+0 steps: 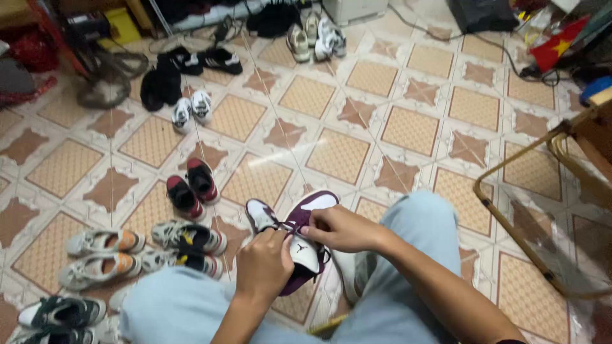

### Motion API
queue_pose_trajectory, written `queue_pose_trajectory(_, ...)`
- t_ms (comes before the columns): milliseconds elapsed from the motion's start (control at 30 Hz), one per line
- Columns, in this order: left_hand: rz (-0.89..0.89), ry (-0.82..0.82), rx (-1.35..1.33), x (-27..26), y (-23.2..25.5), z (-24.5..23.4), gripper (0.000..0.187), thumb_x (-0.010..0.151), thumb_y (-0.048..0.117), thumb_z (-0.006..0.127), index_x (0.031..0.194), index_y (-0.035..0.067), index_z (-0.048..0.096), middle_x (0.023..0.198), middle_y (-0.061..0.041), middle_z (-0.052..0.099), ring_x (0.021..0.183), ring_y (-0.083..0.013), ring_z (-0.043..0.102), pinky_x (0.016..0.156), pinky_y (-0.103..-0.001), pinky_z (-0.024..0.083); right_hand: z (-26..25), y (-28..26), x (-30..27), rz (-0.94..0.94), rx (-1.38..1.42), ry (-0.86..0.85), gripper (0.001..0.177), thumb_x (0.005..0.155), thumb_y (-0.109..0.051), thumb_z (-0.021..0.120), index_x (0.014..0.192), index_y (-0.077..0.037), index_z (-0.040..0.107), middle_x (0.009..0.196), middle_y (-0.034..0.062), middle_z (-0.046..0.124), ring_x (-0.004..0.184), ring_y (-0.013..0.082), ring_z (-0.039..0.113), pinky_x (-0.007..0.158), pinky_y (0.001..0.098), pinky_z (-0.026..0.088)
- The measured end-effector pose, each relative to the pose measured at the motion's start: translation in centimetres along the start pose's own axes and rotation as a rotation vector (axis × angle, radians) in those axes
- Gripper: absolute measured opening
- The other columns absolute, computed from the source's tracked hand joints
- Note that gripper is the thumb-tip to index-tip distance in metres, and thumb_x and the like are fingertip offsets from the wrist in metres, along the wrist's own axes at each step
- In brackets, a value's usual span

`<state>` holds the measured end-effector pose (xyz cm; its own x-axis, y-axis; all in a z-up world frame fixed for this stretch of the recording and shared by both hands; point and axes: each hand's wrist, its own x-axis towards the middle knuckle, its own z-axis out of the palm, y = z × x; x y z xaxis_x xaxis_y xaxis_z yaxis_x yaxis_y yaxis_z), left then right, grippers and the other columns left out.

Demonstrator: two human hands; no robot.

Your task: Lacing a purple and white high-top sneaker while sitting on the floor.

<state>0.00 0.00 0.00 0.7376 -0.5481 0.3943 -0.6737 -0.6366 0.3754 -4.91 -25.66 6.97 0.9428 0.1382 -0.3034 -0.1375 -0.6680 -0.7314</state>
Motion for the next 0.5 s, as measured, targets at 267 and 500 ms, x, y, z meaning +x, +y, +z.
queue_pose_trajectory(267, -0.011, -0.155, 0.046, 7.4, -3.7, 3.0, 0.009, 0.106, 0.027, 0.078, 0.099, 0.02, 0.078, 0.099, -0.006, 0.081, 0.097, -0.0424, 0.082, 0.071, -0.068, 0.061, -2.7, 3.0, 8.3, -0.121, -0.222, -0.062, 0.055, 0.124, -0.058, 0.067, 0.096, -0.012, 0.075, 0.084, 0.0105, 0.08, 0.08, 0.0277, 0.072, 0.078, 0.0479, 0.052)
queue_pose_trajectory(500, -0.15, -0.181, 0.008, 7.1, -6.2, 6.4, 0.011, 0.108, 0.032, 0.077, 0.111, 0.026, 0.086, 0.098, -0.01, 0.085, 0.086, -0.0479, 0.083, 0.07, -0.068, 0.063, 1.3, 7.7, 11.0, -0.115, 0.124, 0.06, 0.045, 0.127, -0.039, 0.074, 0.088, -0.018, 0.066, 0.077, -0.0042, 0.06, 0.075, 0.0114, 0.054, 0.07, 0.0408, 0.044)
